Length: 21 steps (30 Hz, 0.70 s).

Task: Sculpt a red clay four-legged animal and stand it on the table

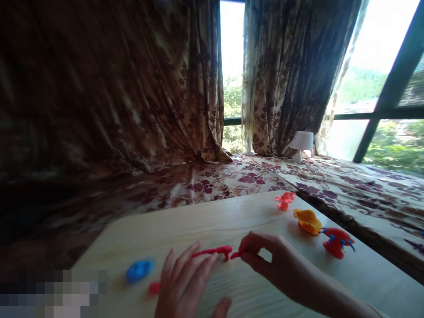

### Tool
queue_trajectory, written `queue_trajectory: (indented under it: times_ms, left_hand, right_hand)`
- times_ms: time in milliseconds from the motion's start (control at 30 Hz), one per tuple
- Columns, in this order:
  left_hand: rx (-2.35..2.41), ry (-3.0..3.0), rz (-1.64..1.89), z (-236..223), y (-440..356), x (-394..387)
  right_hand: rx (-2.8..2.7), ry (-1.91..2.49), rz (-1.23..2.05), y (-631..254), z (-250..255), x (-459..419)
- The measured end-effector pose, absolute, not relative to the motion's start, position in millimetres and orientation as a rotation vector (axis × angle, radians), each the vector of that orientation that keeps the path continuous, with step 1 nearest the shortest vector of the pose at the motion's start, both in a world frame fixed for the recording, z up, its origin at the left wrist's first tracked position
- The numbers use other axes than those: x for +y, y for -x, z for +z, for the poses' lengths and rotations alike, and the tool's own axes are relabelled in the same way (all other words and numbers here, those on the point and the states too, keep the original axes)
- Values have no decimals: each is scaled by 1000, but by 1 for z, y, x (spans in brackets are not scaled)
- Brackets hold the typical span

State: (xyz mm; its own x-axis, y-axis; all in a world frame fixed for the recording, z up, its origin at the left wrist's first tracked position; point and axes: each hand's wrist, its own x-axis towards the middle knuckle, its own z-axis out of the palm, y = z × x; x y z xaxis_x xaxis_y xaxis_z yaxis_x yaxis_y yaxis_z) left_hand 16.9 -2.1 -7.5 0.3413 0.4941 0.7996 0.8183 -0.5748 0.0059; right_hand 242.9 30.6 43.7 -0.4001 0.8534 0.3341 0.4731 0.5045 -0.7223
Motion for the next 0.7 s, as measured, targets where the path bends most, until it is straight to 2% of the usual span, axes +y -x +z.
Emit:
queue_trajectory:
  times_ms: [100,167,367,700]
  left_hand:
    - [-1128,2223,-1048,28,-18,15]
    - [-1130,2208,-1020,36,-17,27]
    - [-1144,2214,-1152,20,-10,50]
    - [-1144,2250,-1228,10,-10,43]
  right_hand:
    - [-2013,981,735,-217,56,48]
    - [-1991,959,751,-205,58,61]
    - [-1859,948,835,-194,38,75]
    - [-1842,899,802,-191,12,68]
